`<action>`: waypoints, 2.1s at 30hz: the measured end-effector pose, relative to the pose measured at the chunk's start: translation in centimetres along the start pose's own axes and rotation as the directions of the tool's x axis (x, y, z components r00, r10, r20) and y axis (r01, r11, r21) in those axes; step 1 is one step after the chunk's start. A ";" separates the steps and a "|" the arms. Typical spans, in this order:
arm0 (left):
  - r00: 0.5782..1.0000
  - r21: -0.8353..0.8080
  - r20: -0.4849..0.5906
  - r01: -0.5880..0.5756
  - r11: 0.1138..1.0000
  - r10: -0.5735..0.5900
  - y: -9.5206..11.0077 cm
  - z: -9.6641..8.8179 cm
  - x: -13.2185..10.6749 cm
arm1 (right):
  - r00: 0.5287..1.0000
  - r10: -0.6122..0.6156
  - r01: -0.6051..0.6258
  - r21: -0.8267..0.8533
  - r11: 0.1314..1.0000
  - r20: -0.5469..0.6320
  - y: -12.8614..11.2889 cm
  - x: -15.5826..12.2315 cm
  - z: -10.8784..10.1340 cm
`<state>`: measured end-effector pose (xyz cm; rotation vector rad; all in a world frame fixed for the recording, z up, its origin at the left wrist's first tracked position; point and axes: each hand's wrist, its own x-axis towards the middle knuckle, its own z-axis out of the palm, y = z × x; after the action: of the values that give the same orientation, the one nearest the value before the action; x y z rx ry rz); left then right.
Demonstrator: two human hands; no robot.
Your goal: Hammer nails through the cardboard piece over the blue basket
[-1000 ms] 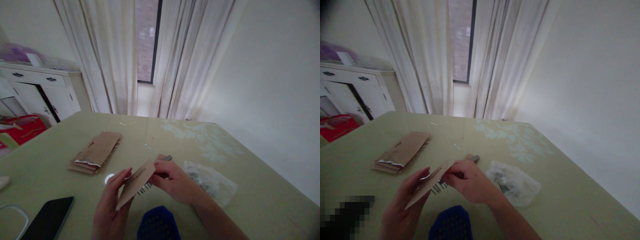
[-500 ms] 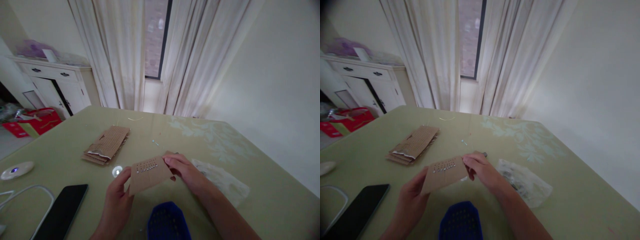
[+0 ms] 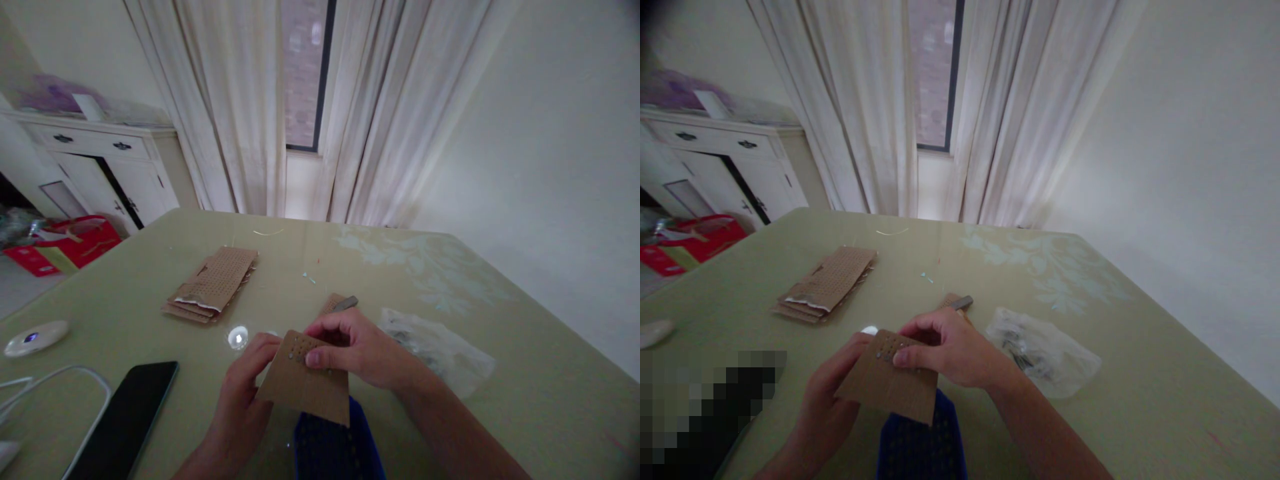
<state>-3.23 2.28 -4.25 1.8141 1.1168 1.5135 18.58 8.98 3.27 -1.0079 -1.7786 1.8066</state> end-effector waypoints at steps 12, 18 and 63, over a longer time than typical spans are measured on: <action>0.998 0.041 0.040 -0.041 0.998 0.039 -0.3 -0.7 0.1 | 0.997 0.079 -0.081 0.142 0.987 0.020 -0.3 -0.3 0.3; 0.995 0.076 0.028 -0.093 0.993 0.091 0.2 -0.9 -0.1 | 0.995 0.095 -0.096 0.123 0.988 0.019 -0.4 -0.2 0.7; 0.939 0.624 -0.025 0.283 0.728 -0.343 -6.1 -2.5 1.6 | 0.962 -0.040 0.118 0.278 0.953 -0.270 -0.5 -0.3 0.3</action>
<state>-7.14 6.56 -7.71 1.9224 1.9316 0.8944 18.45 8.65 3.82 -0.9866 -1.3300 1.7308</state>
